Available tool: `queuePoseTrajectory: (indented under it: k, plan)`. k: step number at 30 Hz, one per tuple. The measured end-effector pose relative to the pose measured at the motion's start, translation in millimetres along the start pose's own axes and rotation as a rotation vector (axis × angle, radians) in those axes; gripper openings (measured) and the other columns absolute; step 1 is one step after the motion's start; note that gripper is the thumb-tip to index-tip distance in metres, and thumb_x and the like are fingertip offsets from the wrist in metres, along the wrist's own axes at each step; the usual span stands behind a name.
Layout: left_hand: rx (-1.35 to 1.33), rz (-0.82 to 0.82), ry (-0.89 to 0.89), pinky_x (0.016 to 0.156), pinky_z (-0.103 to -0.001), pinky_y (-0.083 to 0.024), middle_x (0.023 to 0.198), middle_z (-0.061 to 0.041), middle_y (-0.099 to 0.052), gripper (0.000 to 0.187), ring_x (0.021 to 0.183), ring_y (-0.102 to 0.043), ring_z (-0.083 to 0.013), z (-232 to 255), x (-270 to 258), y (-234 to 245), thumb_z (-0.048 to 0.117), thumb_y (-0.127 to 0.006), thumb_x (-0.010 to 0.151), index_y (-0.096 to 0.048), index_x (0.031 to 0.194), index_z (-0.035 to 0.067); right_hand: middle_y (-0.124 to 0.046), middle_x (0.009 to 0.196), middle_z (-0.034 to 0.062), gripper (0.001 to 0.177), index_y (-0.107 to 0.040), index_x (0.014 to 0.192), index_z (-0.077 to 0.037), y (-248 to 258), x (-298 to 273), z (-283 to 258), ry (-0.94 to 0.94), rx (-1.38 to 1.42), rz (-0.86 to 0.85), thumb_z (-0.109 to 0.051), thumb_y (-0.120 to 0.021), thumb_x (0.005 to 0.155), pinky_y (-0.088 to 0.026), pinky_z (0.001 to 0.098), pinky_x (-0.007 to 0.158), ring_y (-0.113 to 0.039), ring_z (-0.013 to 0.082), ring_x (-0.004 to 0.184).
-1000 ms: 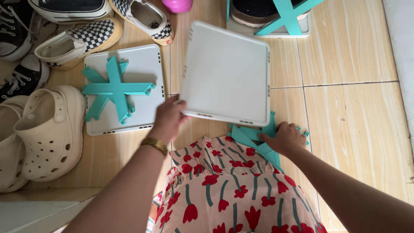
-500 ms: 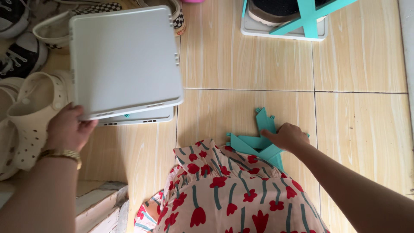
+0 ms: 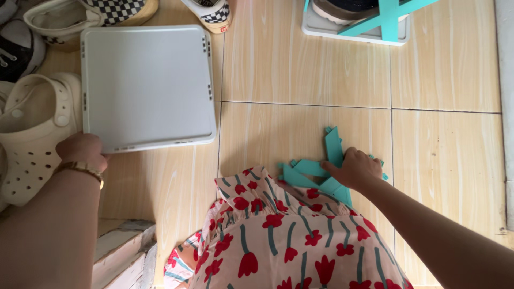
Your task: The person assembles a multi-tier shoe rack by hand, connecting teal cross-brace supports to white trays and stacking them vertically. They remove and reposition several pairs of shoes from the floor to make space and then place some shoes onto the completed rack.
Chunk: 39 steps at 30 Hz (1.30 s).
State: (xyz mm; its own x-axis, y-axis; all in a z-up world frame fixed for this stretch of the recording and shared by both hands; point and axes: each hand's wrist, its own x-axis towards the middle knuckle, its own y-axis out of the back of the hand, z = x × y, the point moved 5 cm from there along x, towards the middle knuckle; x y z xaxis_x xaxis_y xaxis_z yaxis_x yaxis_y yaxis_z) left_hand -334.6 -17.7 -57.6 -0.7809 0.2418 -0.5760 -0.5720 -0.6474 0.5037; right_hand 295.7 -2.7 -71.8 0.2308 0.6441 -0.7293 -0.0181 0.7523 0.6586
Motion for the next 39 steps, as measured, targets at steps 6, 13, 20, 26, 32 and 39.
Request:
queuePoseTrajectory:
  k: [6, 13, 20, 26, 32, 39]
  plan:
    - [0.433, 0.398, -0.715, 0.088, -0.042, -0.057, 0.128, -0.024, -0.053, 0.041, 0.113, -0.063, -0.0356, 9, -50, -32, 0.014, -0.062, 0.094, -0.055, 0.132, 0.002, -0.073, 0.109, 0.0163, 0.084, -0.058, 0.132, -0.003, -3, 9, 2, -0.014, 0.164, -0.006, -0.073, -0.064, 0.085, -0.043, 0.0544, 0.111, -0.071, 0.0304, 0.109]
    - [0.758, -0.534, -1.013, 0.101, -0.047, -0.05, 0.122, -0.02, -0.058, 0.034, 0.117, -0.059, -0.0357, -90, -247, -205, 0.019, -0.063, 0.089, -0.063, 0.121, 0.005, -0.035, 0.155, 0.0218, 0.089, -0.04, 0.152, -0.008, -6, -13, 71, -0.174, 0.675, 0.144, -0.047, -0.075, 0.079, -0.05, 0.0544, 0.106, -0.052, 0.0401, 0.132]
    - [1.123, -0.903, -0.828, 0.102, -0.051, -0.048, 0.136, -0.022, -0.047, 0.062, 0.128, -0.05, -0.0403, -102, -354, -271, 0.042, -0.07, 0.085, -0.056, 0.134, 0.006, -0.038, 0.159, 0.0256, 0.133, -0.006, 0.166, -0.013, -45, -6, 109, -0.201, 1.126, -0.085, -0.044, -0.086, 0.064, -0.053, 0.0527, 0.104, -0.055, 0.0441, 0.134]
    - [1.254, -1.114, -0.628, 0.105, -0.045, -0.051, 0.124, -0.019, -0.073, 0.065, 0.12, -0.069, -0.0305, -100, -390, -304, 0.048, -0.074, 0.077, -0.074, 0.118, -0.002, -0.028, 0.155, 0.0319, 0.144, -0.013, 0.16, 0.001, -25, 2, 88, -0.097, 0.707, -0.105, -0.06, -0.095, 0.059, -0.053, 0.0473, 0.103, -0.047, 0.0507, 0.136]
    - [0.882, -1.148, -0.505, 0.102, -0.042, -0.052, 0.122, -0.025, -0.066, 0.075, 0.118, -0.066, -0.0334, -121, -368, -323, 0.025, -0.092, 0.066, -0.058, 0.122, -0.011, -0.049, 0.138, 0.029, 0.136, -0.009, 0.15, -0.006, -18, -2, 77, -0.219, 0.945, -0.131, -0.043, -0.098, 0.054, -0.066, 0.0363, 0.084, -0.067, 0.038, 0.117]
    - [1.32, -1.095, -0.78, 0.111, -0.057, -0.035, 0.146, -0.022, -0.051, 0.121, 0.133, -0.052, -0.0357, -121, -368, -301, 0.043, -0.094, 0.071, -0.02, 0.153, -0.005, -0.056, 0.125, 0.0317, 0.124, -0.005, 0.143, -0.007, -9, -9, 65, -0.087, 1.112, -0.093, -0.024, -0.096, 0.06, -0.065, 0.0371, 0.077, -0.075, 0.0355, 0.094]
